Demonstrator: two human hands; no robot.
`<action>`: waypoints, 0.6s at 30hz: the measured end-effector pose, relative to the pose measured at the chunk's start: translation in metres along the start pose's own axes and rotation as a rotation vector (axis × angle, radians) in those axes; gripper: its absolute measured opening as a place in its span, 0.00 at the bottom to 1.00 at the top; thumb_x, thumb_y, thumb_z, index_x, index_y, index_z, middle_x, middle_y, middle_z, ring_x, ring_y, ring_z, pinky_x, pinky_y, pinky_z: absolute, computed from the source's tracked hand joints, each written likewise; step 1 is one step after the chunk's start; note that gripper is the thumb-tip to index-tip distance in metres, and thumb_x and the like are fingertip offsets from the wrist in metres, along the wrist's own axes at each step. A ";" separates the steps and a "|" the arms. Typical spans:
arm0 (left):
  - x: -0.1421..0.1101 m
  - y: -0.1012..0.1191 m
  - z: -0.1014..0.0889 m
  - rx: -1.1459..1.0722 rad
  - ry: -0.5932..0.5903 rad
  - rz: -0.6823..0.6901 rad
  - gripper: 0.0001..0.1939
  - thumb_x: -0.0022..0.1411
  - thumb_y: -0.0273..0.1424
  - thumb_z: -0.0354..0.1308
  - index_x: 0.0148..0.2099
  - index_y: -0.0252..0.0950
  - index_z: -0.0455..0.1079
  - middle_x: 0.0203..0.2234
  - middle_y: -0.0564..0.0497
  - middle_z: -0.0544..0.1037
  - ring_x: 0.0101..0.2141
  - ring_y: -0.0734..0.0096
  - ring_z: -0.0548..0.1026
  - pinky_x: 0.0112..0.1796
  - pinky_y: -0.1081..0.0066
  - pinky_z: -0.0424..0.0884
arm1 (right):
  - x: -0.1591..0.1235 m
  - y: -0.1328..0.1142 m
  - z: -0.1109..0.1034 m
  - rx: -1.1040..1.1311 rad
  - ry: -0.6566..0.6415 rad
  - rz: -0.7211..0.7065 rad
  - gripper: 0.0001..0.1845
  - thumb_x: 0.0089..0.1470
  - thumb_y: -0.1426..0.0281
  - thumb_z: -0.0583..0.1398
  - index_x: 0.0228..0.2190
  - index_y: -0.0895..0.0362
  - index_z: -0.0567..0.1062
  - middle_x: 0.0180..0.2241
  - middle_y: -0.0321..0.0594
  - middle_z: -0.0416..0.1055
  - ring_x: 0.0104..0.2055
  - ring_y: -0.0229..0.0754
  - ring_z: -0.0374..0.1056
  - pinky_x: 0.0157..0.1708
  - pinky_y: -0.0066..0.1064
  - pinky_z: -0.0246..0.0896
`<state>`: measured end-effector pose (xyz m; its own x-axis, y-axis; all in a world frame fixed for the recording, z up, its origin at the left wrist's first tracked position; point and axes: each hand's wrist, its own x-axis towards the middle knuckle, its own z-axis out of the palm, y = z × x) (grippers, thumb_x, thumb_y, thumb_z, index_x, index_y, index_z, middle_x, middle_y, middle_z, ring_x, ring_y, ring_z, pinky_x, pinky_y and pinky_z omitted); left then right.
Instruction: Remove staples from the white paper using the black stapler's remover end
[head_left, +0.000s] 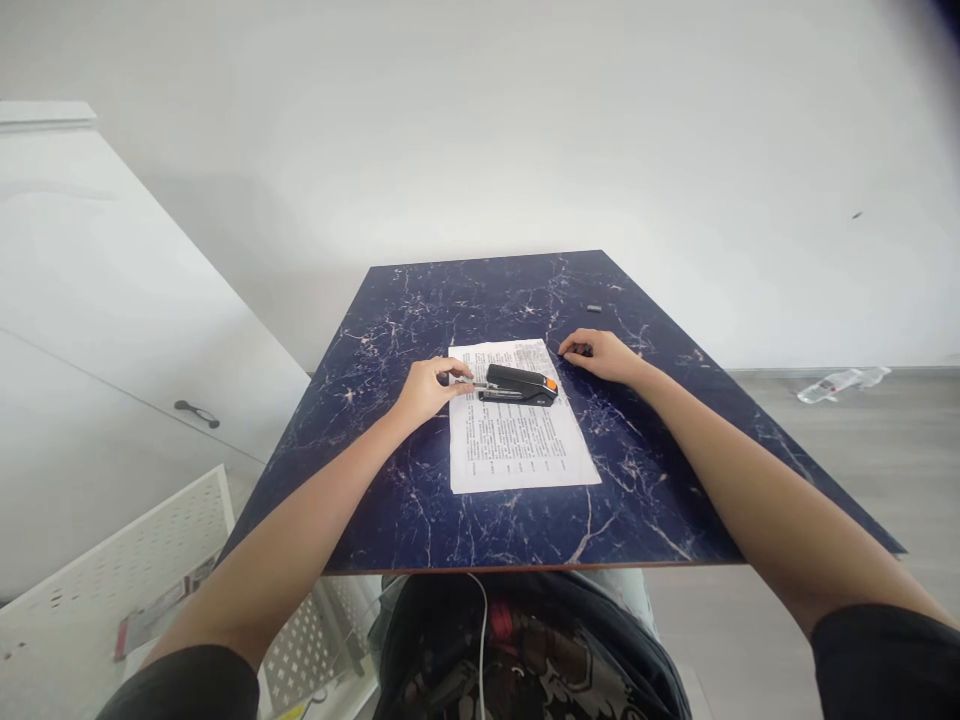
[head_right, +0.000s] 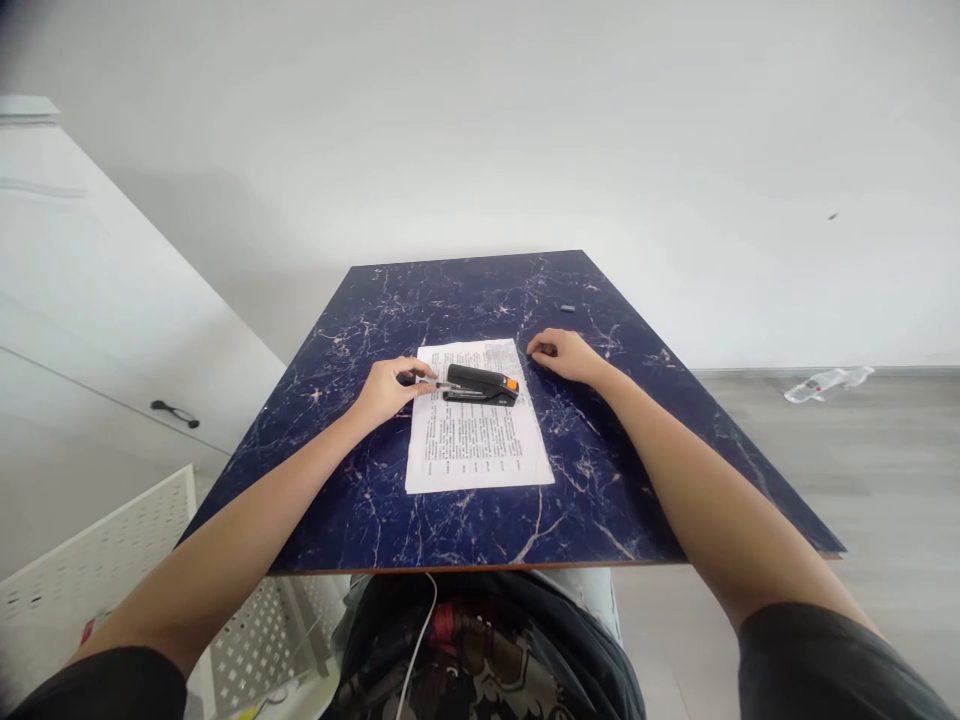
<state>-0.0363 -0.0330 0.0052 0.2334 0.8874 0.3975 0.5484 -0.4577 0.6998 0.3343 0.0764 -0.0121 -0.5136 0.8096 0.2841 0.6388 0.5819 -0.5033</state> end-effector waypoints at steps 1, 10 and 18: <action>0.000 -0.001 0.000 0.012 0.001 -0.004 0.08 0.56 0.33 0.73 0.39 0.42 0.81 0.36 0.49 0.85 0.38 0.62 0.80 0.41 0.61 0.74 | 0.000 0.000 0.000 -0.003 -0.005 -0.006 0.11 0.55 0.65 0.60 0.38 0.52 0.82 0.38 0.41 0.79 0.38 0.48 0.73 0.46 0.42 0.69; 0.002 -0.007 0.001 0.003 -0.027 0.024 0.09 0.56 0.35 0.73 0.40 0.42 0.81 0.36 0.50 0.84 0.36 0.64 0.79 0.36 0.65 0.70 | 0.001 -0.002 0.000 -0.026 -0.018 -0.052 0.11 0.55 0.65 0.60 0.38 0.52 0.81 0.37 0.42 0.78 0.37 0.49 0.72 0.44 0.42 0.67; 0.002 -0.005 0.002 -0.004 -0.054 0.004 0.08 0.55 0.34 0.74 0.38 0.41 0.80 0.34 0.51 0.84 0.35 0.65 0.79 0.35 0.65 0.69 | 0.001 -0.005 -0.001 -0.032 -0.026 -0.033 0.11 0.55 0.65 0.60 0.38 0.51 0.81 0.37 0.41 0.78 0.38 0.48 0.71 0.44 0.42 0.67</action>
<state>-0.0370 -0.0287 0.0017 0.2786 0.8871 0.3682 0.5440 -0.4616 0.7007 0.3314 0.0744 -0.0085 -0.5495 0.7877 0.2786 0.6390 0.6111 -0.4672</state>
